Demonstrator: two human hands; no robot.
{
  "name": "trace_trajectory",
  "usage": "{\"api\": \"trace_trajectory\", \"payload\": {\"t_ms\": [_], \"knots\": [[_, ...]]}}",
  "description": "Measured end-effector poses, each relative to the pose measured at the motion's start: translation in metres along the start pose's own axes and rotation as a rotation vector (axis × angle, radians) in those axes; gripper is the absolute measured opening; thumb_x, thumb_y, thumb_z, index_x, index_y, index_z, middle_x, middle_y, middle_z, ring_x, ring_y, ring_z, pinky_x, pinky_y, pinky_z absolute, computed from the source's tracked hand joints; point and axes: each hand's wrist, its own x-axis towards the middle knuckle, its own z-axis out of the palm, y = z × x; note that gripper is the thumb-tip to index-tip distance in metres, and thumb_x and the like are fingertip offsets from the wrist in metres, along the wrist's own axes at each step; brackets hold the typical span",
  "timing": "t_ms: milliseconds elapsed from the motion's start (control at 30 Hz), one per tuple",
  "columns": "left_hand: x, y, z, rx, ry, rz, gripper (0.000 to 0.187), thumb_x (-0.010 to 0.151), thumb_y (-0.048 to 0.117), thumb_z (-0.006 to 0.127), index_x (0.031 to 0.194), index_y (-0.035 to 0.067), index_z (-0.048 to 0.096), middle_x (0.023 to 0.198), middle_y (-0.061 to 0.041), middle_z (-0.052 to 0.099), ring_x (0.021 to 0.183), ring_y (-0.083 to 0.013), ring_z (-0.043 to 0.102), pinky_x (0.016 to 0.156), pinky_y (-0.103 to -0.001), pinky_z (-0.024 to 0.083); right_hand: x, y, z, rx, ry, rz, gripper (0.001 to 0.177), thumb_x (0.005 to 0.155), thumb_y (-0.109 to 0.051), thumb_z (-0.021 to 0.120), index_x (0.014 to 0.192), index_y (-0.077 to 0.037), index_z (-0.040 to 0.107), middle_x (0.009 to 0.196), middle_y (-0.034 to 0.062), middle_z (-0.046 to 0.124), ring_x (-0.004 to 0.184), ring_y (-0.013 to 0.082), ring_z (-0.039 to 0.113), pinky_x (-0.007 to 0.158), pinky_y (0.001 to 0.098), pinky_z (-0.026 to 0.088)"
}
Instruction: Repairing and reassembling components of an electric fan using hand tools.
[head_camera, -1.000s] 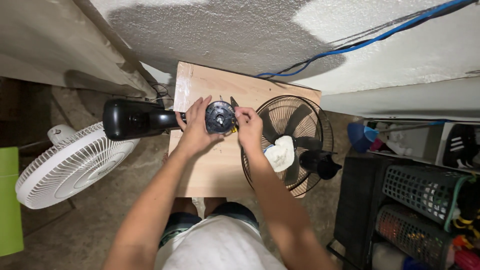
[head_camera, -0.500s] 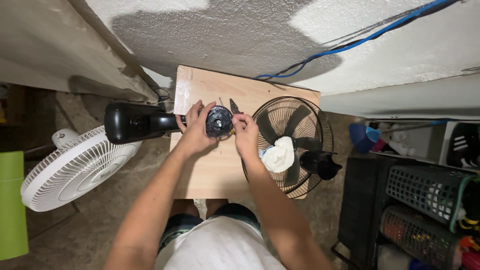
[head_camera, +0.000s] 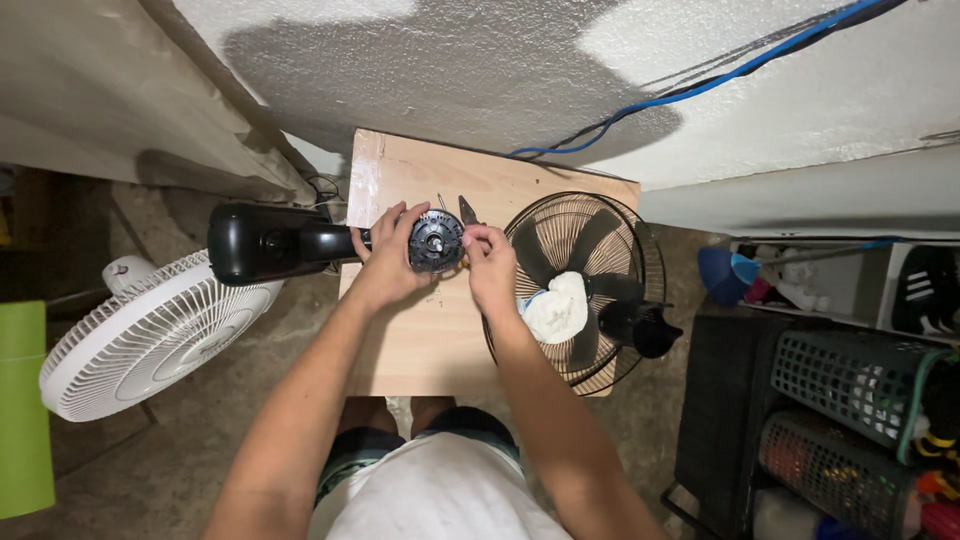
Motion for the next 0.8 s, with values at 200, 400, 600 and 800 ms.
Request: {"api": "trace_trajectory", "payload": {"t_ms": [200, 400, 600, 800], "knots": [[-0.002, 0.001, 0.001, -0.041, 0.027, 0.015, 0.118, 0.05, 0.032, 0.097, 0.152, 0.027, 0.039, 0.153, -0.01, 0.039, 0.148, -0.0313, 0.029, 0.117, -0.072, -0.006, 0.002, -0.01, 0.002, -0.048, -0.016, -0.047, 0.011, 0.097, -0.004, 0.066, 0.107, 0.001, 0.066, 0.092, 0.0008, 0.07, 0.074, 0.0051, 0.061, 0.065, 0.0216, 0.05], [0.0, -0.004, 0.003, -0.024, 0.033, 0.026, 0.116, 0.049, 0.031, 0.097, 0.151, 0.029, 0.041, 0.156, -0.014, 0.036, 0.149, -0.0331, 0.027, 0.116, -0.072, -0.006, 0.003, -0.006, 0.001, -0.09, -0.006, -0.043, 0.012, 0.097, -0.004, 0.066, 0.108, 0.001, 0.068, 0.092, 0.0025, 0.071, 0.075, 0.0062, 0.063, 0.066, 0.0224, 0.052], [0.001, -0.004, 0.002, -0.02, 0.008, 0.029, 0.114, 0.052, 0.04, 0.098, 0.151, 0.033, 0.043, 0.163, -0.022, 0.025, 0.151, -0.0353, 0.023, 0.114, -0.074, -0.006, -0.003, 0.0, -0.003, -0.078, -0.026, -0.05, 0.01, 0.097, -0.004, 0.066, 0.105, 0.001, 0.066, 0.091, 0.0027, 0.069, 0.076, 0.007, 0.065, 0.067, 0.0224, 0.053], [0.003, -0.003, 0.001, -0.017, -0.007, 0.02, 0.116, 0.05, 0.039, 0.099, 0.151, 0.033, 0.043, 0.162, -0.022, 0.024, 0.151, -0.0359, 0.021, 0.113, -0.074, -0.006, -0.002, 0.003, -0.004, -0.012, -0.026, -0.007, 0.008, 0.098, -0.004, 0.066, 0.104, 0.001, 0.065, 0.092, 0.0028, 0.068, 0.077, 0.0071, 0.064, 0.067, 0.0224, 0.054]]}}
